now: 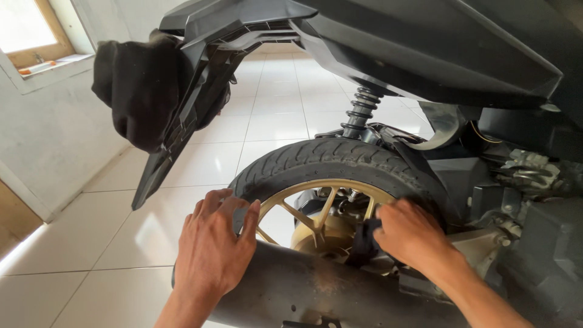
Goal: The person wipes the rear body panels, seat, and rear wheel of a motorcycle using a dark cloth. They move around the rear of the bike to clean different surfaces, including the tire and exhaust area.
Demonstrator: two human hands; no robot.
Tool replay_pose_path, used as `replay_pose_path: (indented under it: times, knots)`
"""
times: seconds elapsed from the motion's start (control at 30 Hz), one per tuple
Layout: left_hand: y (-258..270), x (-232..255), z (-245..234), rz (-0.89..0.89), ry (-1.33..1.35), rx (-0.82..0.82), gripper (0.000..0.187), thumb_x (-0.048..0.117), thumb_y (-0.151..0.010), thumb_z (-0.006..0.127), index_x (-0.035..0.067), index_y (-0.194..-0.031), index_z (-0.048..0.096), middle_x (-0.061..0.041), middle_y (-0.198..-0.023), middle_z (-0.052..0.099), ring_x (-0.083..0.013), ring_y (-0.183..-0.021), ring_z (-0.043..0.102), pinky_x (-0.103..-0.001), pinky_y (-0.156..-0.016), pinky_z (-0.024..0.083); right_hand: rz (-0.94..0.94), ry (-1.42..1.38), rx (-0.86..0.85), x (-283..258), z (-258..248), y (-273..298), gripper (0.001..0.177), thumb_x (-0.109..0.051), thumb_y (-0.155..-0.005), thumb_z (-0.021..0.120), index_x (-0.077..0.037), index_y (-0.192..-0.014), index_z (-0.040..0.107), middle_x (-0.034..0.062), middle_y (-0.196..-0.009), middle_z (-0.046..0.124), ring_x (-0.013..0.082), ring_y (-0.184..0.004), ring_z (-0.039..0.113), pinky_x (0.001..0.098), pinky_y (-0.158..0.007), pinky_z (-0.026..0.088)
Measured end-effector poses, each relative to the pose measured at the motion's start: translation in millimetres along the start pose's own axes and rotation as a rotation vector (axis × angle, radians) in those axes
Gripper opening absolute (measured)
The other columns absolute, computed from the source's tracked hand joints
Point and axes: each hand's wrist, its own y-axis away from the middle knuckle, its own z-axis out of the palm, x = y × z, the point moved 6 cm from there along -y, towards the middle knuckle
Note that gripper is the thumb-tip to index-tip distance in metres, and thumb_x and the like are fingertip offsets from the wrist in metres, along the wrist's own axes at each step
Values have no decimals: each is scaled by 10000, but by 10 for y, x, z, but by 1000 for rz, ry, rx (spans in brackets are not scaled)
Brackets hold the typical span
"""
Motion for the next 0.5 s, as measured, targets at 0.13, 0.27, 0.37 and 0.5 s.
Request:
replay_pose_path:
  times: [0.13, 0.27, 0.37, 0.5]
  knots:
    - [0, -13, 11, 13, 1, 2, 414, 407, -935, 567, 87, -1099, 771, -167, -1302, 632, -360, -1216, 578, -467, -1009, 439, -181, -253, 219, -161, 166, -45, 352, -192, -874, 683, -59, -1200, 699, 161, -1203, 675, 350, -1154, 640, 439, -1010, 511]
    - [-2, 10, 21, 3, -34, -14, 420, 423, -947, 559, 83, -1072, 773, -167, -1316, 633, -363, -1221, 586, -457, -1028, 459, -482, -381, 246, -357, 411, -115, 500, -206, -796, 790, -42, -1245, 643, 168, -1241, 644, 363, -1206, 576, 461, -1016, 453]
    - [1, 29, 29, -23, -46, -49, 427, 422, -947, 545, 93, -1103, 769, -163, -1327, 622, -370, -1220, 584, -469, -1013, 464, -639, -280, 205, -351, 480, -100, 565, -39, -733, 729, -29, -1287, 618, 195, -1267, 619, 400, -1241, 537, 489, -1013, 437]
    - [5, 31, 30, -84, -66, -107, 433, 441, -951, 530, 100, -1063, 772, -141, -1316, 625, -351, -1234, 583, -462, -1032, 457, -757, -66, 328, -275, 326, 150, 479, 158, -737, 584, -85, -1136, 691, 200, -1242, 645, 421, -1243, 544, 495, -1020, 451]
